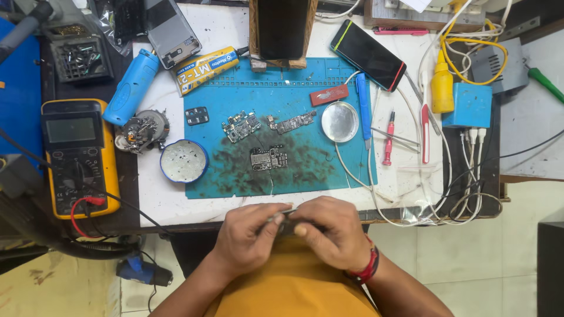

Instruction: The person uses a soldering iron and tweezers to solder components on a small circuit board. They then wipe the board with a cloth and continue soldering with tweezers.

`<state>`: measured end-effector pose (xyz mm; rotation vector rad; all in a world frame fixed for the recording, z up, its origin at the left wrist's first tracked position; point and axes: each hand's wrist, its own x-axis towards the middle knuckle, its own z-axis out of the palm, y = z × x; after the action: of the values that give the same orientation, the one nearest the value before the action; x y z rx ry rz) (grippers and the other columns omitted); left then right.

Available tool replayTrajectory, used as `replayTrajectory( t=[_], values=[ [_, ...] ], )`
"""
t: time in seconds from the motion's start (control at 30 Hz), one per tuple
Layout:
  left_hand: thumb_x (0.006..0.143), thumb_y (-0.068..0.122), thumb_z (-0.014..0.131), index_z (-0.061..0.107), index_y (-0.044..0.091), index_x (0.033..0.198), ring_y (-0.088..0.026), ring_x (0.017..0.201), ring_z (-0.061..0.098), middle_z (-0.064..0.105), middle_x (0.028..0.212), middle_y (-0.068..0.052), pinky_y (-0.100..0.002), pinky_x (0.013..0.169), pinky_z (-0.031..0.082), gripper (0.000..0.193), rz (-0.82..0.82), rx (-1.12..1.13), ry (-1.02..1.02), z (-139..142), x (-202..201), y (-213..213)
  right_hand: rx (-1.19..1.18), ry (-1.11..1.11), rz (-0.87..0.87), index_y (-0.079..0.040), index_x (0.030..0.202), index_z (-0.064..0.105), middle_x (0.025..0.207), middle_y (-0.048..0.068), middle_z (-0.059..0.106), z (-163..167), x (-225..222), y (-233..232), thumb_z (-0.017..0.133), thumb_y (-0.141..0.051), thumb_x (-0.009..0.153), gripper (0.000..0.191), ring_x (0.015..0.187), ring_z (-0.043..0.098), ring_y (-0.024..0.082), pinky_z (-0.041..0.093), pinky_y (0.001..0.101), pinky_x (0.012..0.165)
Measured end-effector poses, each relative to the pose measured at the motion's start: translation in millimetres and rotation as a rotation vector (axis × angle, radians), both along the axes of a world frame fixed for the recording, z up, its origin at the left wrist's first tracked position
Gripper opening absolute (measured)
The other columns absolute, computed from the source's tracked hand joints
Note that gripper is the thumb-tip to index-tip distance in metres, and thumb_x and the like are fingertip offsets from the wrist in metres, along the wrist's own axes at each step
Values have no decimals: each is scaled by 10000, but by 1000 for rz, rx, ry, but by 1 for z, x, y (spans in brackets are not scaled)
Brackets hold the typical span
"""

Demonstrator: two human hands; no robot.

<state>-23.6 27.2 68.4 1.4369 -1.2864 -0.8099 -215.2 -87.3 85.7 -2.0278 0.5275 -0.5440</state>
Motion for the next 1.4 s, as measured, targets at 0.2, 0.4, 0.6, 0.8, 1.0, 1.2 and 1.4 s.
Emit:
replayTrajectory(
  t=[0.2,0.4,0.6,0.8,1.0,1.2,1.4],
  values=[
    [971,134,670,754,3,1041,-40,696,616,747,802,-8,-229,616,509,171,287,231,398,-11,-6,7,-518,221,-640,-60,1227,729,1116,119,718,-9,-26,-61,737,-86,965,263,951,677,309,533,399,851],
    [992,125,672,702,-9,1079,-40,814,620,728,908,-15,-225,736,523,163,232,176,661,-25,-5,7,-860,538,-562,-105,1114,769,1216,104,701,-12,-49,-105,807,-115,874,244,1059,612,358,483,449,920],
    [1021,142,643,708,-5,1106,-49,826,646,741,920,-30,-232,747,539,182,222,137,715,-30,-3,3,-716,152,-717,-29,1183,746,1120,130,720,-2,-46,-80,809,-26,1057,142,970,675,279,531,331,855],
    [1014,137,628,693,-4,1112,-60,753,650,734,880,-35,-244,659,557,184,232,168,827,-28,-3,-6,-34,-269,-567,16,1192,676,1169,101,737,-22,-11,-34,676,-16,1055,141,1065,717,161,588,304,962],
    [1014,111,641,711,-6,1126,-56,747,644,737,890,-38,-234,641,548,177,234,150,799,-27,-1,-1,122,133,-585,39,1133,738,978,137,779,-23,-14,-32,759,-74,920,242,887,729,198,574,313,782],
    [1011,107,649,719,-3,1132,-52,726,642,745,878,-34,-225,632,530,178,239,131,794,-30,-4,-4,941,-302,-474,59,1174,703,894,171,762,-50,-13,-20,735,-189,957,331,783,730,211,565,351,743],
    [1013,100,661,732,-11,1125,-43,756,626,738,890,-23,-216,660,517,172,222,147,743,-30,-5,1,1171,-269,-431,42,1182,690,857,143,754,-66,-6,-7,723,-224,958,349,761,706,182,533,319,707]
  ],
)
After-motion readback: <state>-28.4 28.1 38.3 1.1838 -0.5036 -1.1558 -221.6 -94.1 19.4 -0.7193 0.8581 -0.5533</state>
